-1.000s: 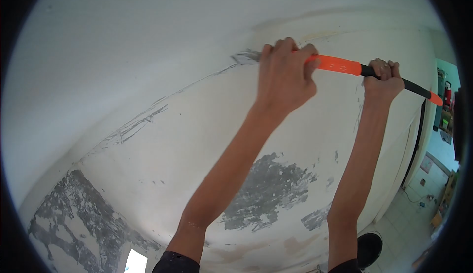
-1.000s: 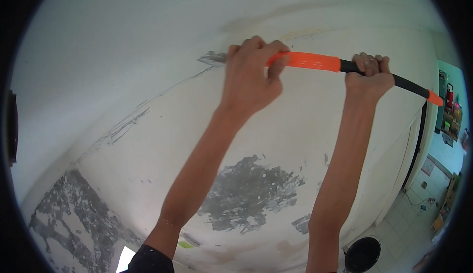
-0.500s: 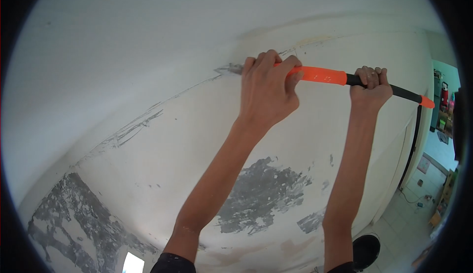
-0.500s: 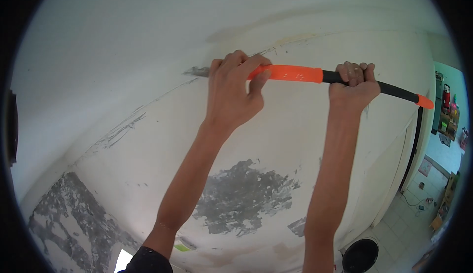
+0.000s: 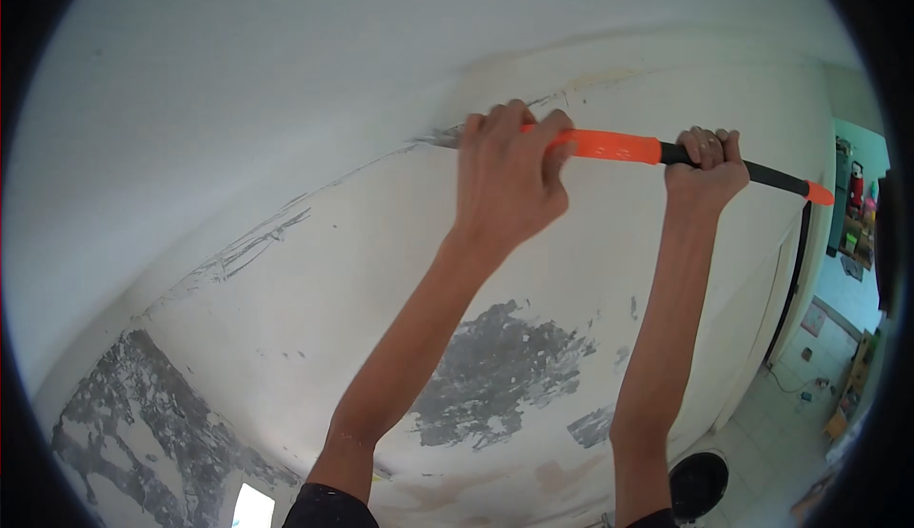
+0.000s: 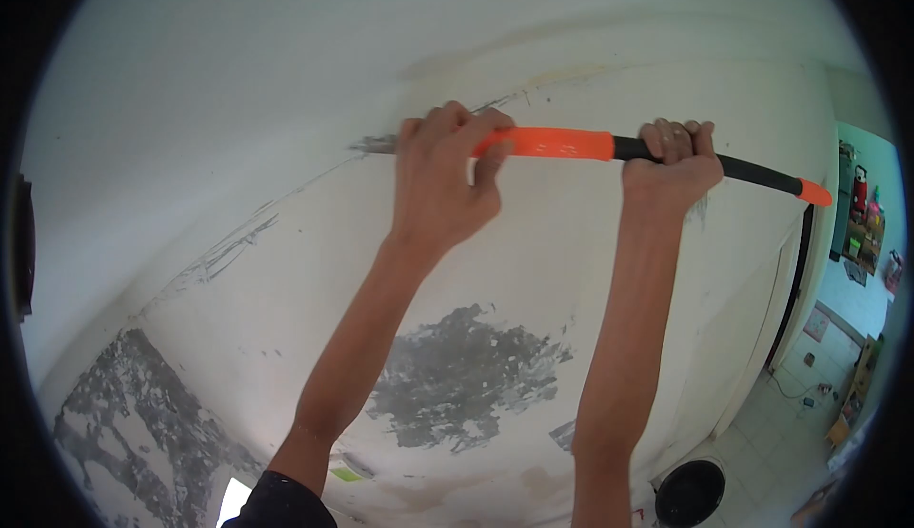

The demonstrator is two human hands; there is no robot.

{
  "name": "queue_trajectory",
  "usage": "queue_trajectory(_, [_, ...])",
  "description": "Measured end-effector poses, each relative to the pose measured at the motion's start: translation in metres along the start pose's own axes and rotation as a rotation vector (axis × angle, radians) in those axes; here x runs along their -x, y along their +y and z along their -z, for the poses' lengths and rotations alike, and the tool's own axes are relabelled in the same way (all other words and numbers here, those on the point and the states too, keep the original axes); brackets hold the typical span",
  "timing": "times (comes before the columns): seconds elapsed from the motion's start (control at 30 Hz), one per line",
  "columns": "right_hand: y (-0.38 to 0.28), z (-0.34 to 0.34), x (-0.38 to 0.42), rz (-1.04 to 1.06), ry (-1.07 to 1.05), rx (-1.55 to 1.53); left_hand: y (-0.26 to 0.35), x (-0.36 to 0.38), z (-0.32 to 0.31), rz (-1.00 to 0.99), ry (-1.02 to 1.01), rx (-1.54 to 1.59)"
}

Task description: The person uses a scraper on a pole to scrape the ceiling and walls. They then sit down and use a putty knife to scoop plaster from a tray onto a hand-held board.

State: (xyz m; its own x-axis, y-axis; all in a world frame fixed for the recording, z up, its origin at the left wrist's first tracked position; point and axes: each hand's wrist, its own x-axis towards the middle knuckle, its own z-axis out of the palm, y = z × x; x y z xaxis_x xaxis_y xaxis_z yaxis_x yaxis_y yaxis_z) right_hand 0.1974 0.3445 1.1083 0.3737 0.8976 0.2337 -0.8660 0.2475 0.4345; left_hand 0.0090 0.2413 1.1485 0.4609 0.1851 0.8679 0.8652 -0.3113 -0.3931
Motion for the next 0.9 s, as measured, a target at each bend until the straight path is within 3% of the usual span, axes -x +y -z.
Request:
queue_trajectory(0.17, [-0.007,0.004,-0.014,0.027,-0.075,-0.042,0.000,-0.012,-0.008,-0.010,-0.015,0.071])
queue_trajectory(0.3, [-0.002,0.001,0.007,0.047,0.061,-0.008,0.001,0.000,0.000,0.000,-0.032,0.073])
queue_trajectory(0.37, [-0.005,0.007,0.003,-0.014,-0.042,-0.024,-0.003,-0.003,0.000,-0.009,-0.013,0.056])
queue_trajectory(0.5, [-0.015,0.024,-0.018,0.073,-0.083,-0.093,0.005,-0.010,-0.011,-0.034,-0.051,0.101])
queue_trajectory(0.57, [0.002,0.012,0.005,-0.006,0.059,-0.065,-0.003,0.001,0.004,-0.015,-0.065,0.050])
queue_trajectory(0.83, [-0.001,0.012,0.000,0.033,-0.058,-0.043,0.003,-0.008,-0.004,-0.016,-0.063,0.092])
queue_trajectory(0.9, [0.005,0.011,0.010,-0.009,-0.026,-0.062,-0.002,0.007,0.012,0.011,-0.038,-0.059])
